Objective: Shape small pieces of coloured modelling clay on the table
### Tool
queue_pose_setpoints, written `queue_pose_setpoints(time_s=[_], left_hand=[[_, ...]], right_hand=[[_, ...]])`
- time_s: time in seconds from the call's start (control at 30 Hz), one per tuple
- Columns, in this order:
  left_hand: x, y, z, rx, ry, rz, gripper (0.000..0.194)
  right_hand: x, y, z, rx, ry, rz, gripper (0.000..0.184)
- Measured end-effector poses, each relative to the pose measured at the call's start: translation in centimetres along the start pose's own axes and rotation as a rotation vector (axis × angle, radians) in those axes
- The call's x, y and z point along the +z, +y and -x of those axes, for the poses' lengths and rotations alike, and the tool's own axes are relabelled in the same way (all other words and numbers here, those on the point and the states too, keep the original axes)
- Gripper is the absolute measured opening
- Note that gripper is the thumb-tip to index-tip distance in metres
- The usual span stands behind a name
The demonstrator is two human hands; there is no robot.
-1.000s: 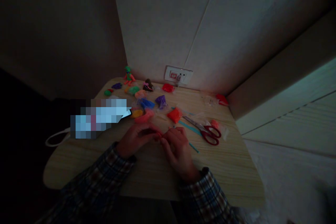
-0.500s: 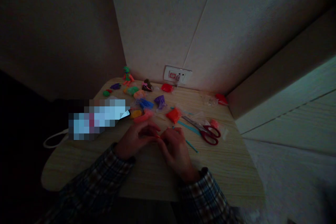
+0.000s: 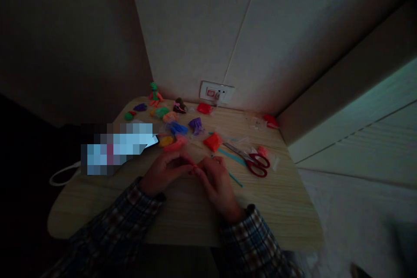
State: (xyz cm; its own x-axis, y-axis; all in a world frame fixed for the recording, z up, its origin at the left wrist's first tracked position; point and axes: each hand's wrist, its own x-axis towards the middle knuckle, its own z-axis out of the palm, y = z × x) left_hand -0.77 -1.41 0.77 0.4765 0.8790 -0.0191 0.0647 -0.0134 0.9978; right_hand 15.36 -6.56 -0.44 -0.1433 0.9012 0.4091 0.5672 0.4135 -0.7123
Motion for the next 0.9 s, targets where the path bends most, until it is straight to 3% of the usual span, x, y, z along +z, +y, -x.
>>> queue_pose_setpoints(time_s=[0.23,0.5,0.7,0.9], left_hand=[[0.25,-0.21,0.22,0.096,0.028,-0.11,0.016],[0.43,-0.64,0.21,0.109,-0.041,-0.257,0.016],[0.31,-0.46,0.12,0.105,-0.016,-0.316,0.018],[-0.14,-0.86,0.09,0.082,0.006,-0.241,0.016]], right_hand=[[-0.69,0.09,-0.39,0.066,0.053,-0.047,0.021],[-0.56,-0.02,-0.36,0.065,0.1,-0.048,0.017],[-0.66,0.07,-0.32,0.06,0.108,-0.082,0.011],[-0.99,0.68,-0.02,0.112,0.108,0.096,0.007]])
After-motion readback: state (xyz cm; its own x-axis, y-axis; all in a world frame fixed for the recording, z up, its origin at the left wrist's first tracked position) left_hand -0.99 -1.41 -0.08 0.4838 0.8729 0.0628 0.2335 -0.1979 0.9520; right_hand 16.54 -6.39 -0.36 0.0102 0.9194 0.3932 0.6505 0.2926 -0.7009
